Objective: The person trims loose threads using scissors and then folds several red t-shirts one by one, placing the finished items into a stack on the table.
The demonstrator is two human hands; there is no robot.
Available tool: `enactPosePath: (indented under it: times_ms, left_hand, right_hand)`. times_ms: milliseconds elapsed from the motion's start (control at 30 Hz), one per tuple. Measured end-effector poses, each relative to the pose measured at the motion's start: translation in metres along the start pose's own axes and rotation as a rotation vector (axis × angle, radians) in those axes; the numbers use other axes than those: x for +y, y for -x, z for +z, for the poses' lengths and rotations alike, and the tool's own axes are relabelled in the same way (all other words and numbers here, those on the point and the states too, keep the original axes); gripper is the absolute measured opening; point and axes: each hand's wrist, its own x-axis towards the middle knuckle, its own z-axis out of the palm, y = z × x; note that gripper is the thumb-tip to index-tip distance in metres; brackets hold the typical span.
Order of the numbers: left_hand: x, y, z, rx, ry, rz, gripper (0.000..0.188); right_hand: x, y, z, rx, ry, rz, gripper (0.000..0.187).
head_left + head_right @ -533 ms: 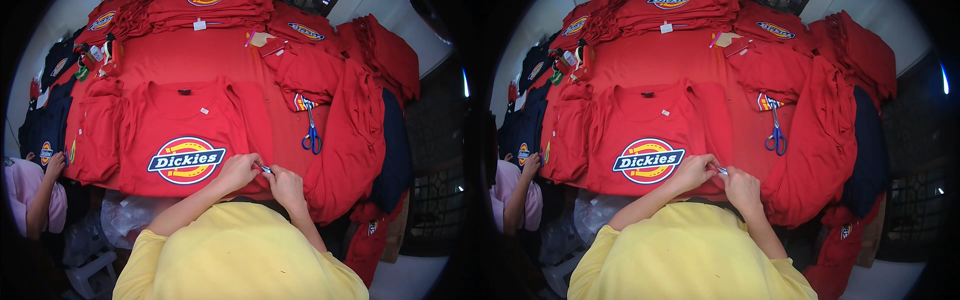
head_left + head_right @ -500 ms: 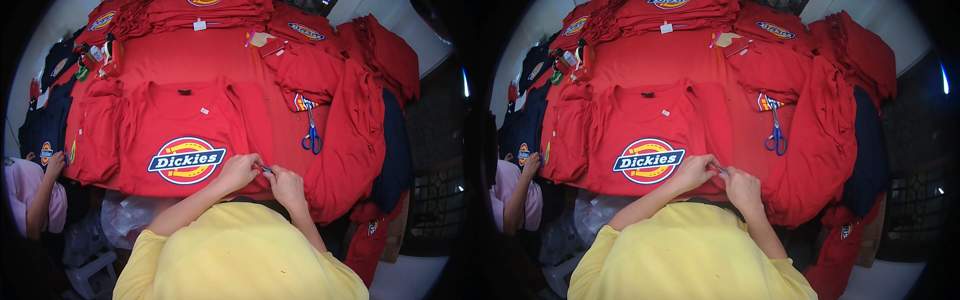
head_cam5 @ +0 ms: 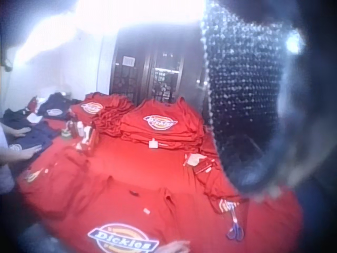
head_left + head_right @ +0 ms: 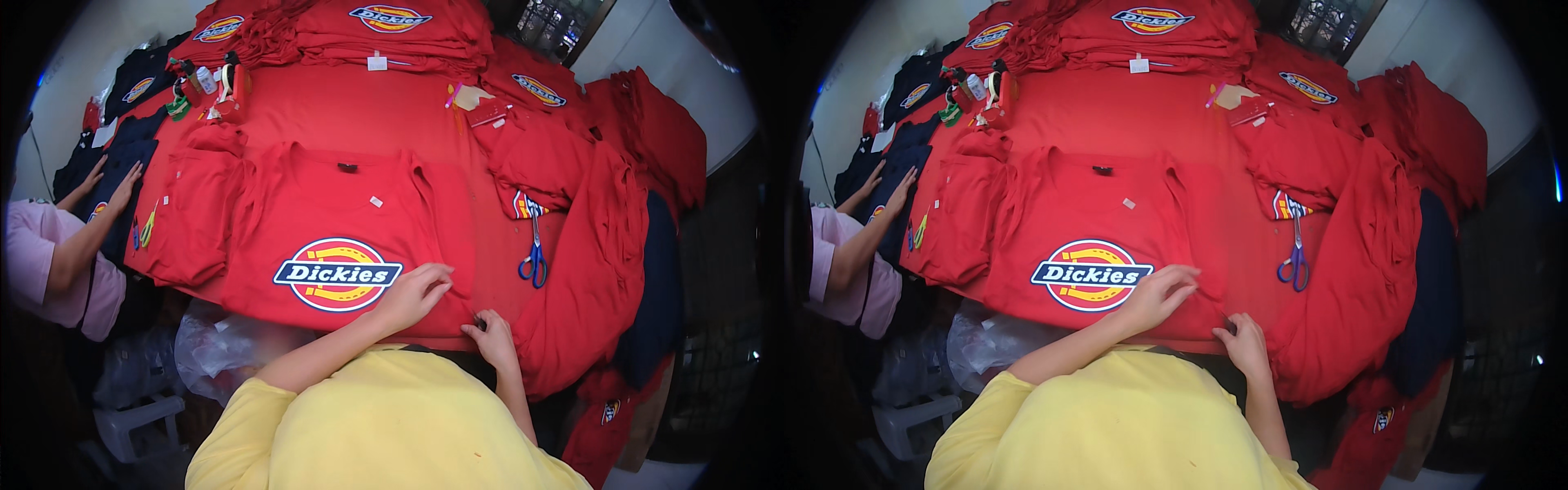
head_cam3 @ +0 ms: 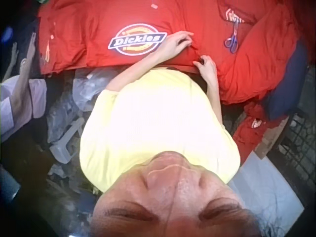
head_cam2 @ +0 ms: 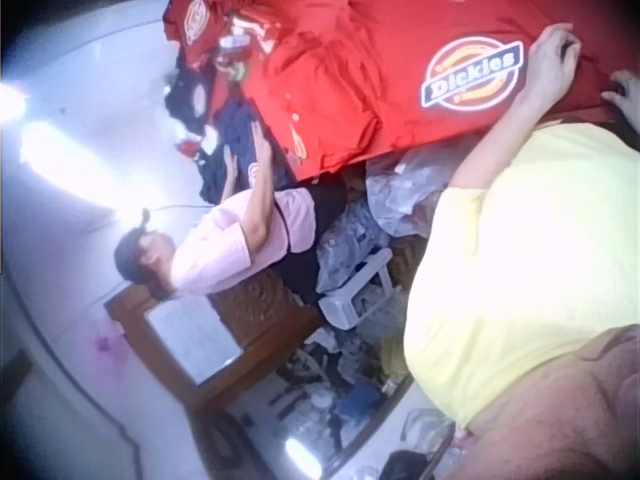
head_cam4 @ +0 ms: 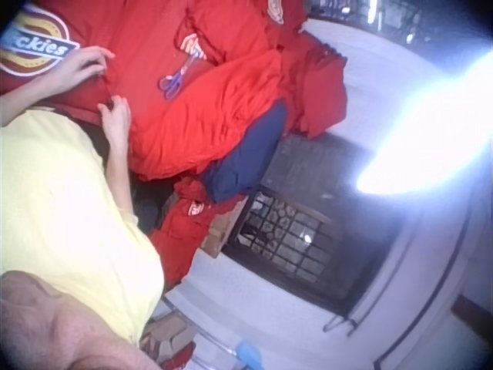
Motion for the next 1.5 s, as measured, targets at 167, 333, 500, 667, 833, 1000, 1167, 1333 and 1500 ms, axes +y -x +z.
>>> enactPosePath:
  times_ms: [167,333,500,667,833,1000,1167,1333,1500]
  left_hand:
    - [-0.022,0.064,-0.036,-0.192,-0.309,0.002,0.062]
    - [-0.013,0.090,-0.058,-0.125,-0.690,0.039,0.082]
    - [-0.028,0.112,-0.106,0.268,-0.871,-0.280,0.057]
    - [0.008,0.082,-0.126,0.274,-0.257,-0.461,0.046]
    - [0.043,0.040,-0.117,0.450,1.006,-0.356,0.041]
    - [0.062,0.032,-0.129,0.118,1.503,-0.305,0.044]
    - [0.082,-0.020,-0.135,0.050,1.407,-0.255,0.054]
    - [0.080,-0.019,-0.153,-0.075,1.642,0.117,0.061]
    - [0.023,0.027,-0.142,0.101,1.804,-0.133,0.058]
  right_hand:
    - [0.024,-0.005,0.014,-0.035,-0.596,0.091,0.019]
    - [-0.018,0.002,-0.014,-0.112,-1.375,0.066,0.007]
    - [-0.031,0.008,-0.025,-0.296,-1.302,0.015,0.012]
    - [-0.031,0.005,0.001,-0.377,-0.763,-0.029,0.020]
    - [-0.048,0.013,0.006,-0.674,-0.829,-0.027,0.019]
    - [-0.055,0.025,-0.001,-0.691,-1.043,-0.117,0.023]
    - [-0.030,0.025,0.003,-0.257,-1.222,0.005,0.023]
    - [-0.014,0.031,0.001,0.217,-1.037,0.084,0.023]
    - [0.035,-0.004,0.057,0.504,-0.687,0.073,0.025]
